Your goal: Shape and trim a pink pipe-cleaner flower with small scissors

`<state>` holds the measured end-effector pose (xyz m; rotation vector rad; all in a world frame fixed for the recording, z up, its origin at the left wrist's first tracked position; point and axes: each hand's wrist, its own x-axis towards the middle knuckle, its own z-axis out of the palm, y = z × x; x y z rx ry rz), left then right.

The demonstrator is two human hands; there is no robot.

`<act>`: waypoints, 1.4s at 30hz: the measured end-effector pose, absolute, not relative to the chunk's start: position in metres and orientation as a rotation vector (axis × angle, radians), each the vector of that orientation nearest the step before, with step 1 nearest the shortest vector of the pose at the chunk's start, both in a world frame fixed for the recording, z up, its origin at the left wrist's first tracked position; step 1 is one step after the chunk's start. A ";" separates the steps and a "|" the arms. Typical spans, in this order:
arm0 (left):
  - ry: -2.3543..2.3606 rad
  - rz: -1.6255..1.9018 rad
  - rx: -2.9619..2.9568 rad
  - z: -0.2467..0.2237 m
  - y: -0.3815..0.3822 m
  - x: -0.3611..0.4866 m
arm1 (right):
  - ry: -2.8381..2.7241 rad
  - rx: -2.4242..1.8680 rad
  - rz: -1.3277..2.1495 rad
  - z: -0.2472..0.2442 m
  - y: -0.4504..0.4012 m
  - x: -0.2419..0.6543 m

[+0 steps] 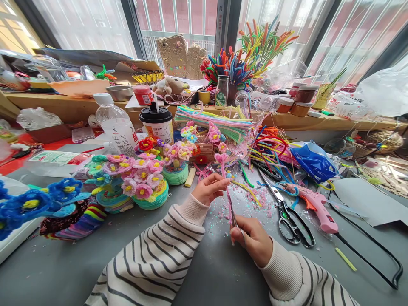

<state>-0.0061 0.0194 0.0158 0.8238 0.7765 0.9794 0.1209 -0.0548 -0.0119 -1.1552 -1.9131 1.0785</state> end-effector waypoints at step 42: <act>0.770 0.962 0.868 0.014 0.021 -0.005 | -1.908 -1.183 1.064 -0.010 -0.055 0.121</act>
